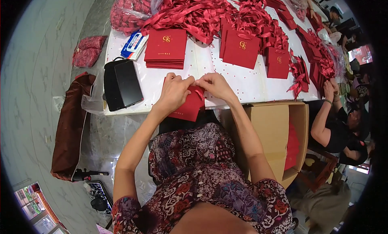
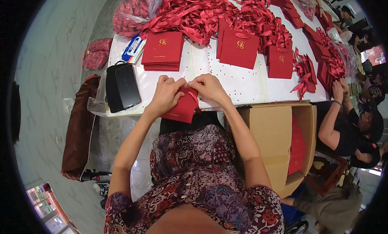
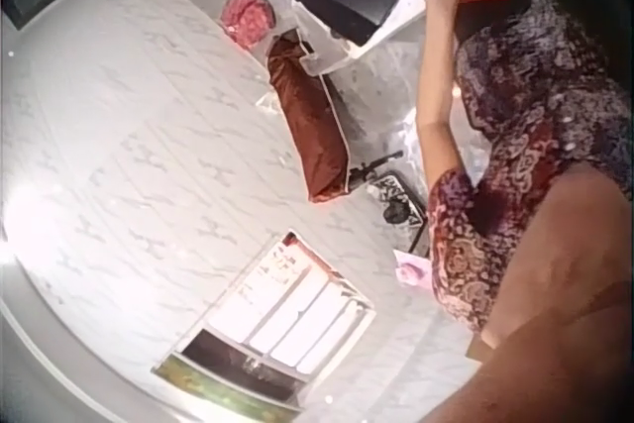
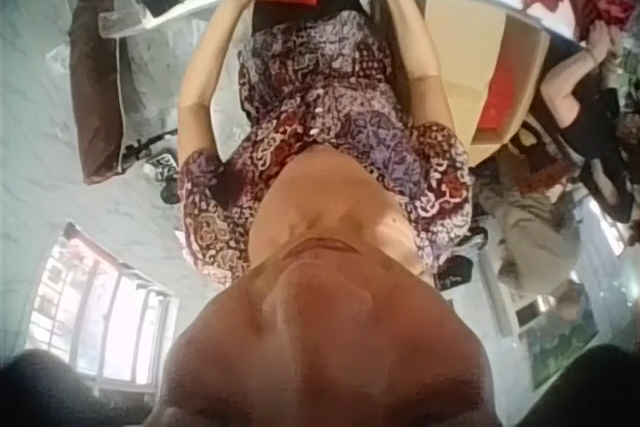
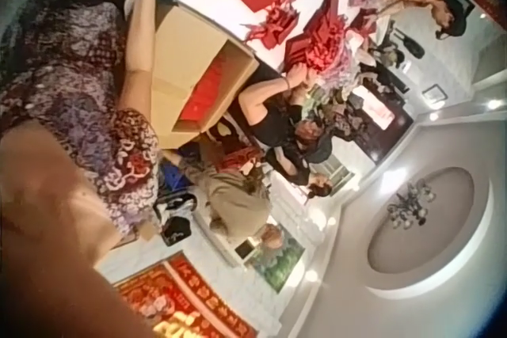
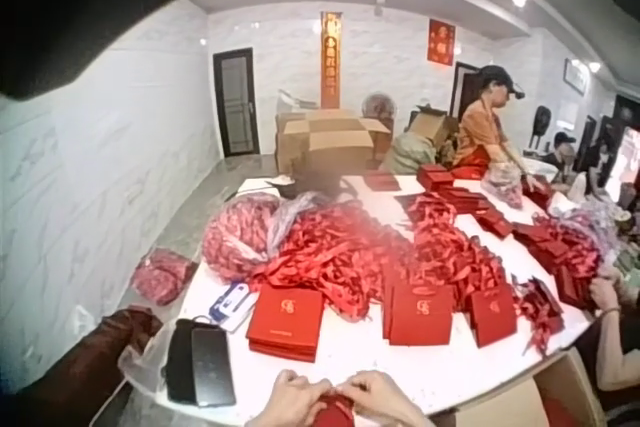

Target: Tying red ribbons into bows on small red boxes.

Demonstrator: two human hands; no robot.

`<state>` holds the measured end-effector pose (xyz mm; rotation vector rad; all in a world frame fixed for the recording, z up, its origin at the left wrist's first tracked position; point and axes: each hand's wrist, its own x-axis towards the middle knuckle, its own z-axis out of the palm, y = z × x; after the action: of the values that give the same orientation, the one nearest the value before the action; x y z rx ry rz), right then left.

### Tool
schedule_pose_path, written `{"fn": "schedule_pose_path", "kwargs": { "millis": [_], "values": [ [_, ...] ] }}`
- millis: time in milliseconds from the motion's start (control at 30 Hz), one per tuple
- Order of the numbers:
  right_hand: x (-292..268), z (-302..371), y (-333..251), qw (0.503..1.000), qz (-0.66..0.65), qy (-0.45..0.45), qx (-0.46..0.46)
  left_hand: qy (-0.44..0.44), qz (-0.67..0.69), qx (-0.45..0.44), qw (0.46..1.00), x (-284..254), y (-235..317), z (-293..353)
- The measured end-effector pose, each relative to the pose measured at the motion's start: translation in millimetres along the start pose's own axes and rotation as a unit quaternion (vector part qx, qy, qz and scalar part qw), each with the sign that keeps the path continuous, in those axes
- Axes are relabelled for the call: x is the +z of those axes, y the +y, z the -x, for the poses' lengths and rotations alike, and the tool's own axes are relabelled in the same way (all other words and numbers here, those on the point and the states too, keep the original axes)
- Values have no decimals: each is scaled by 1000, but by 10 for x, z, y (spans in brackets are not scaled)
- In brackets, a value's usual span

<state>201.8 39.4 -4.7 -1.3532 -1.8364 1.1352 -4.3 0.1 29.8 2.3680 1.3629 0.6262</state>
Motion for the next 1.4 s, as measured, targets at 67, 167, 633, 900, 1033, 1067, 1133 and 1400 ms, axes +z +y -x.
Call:
{"fn": "schedule_pose_path", "kwargs": {
  "millis": [67,167,633,900,1033,1067,1133,1400],
  "values": [
    [-57,-121,66,976,-55,-171,120,-8,-25,56,998,27,13,-28],
    [-95,-217,140,968,-115,-211,68,4,-13,94,995,44,30,-58],
    [273,-421,240,994,33,71,79,20,100,-1,995,126,31,5],
    [-90,-53,313,995,-56,86,4,90,85,-91,988,51,-134,-40],
    [-105,339,-20,987,47,-150,-18,118,82,-131,981,93,-253,-79],
    [-88,373,-28,987,47,-150,-18,139,90,-123,979,115,-270,-92],
    [-65,408,-71,978,135,-155,-21,130,85,-134,979,149,-270,-125],
    [8,86,-257,977,-193,-42,84,245,41,-142,958,452,29,-14]
  ]
}}
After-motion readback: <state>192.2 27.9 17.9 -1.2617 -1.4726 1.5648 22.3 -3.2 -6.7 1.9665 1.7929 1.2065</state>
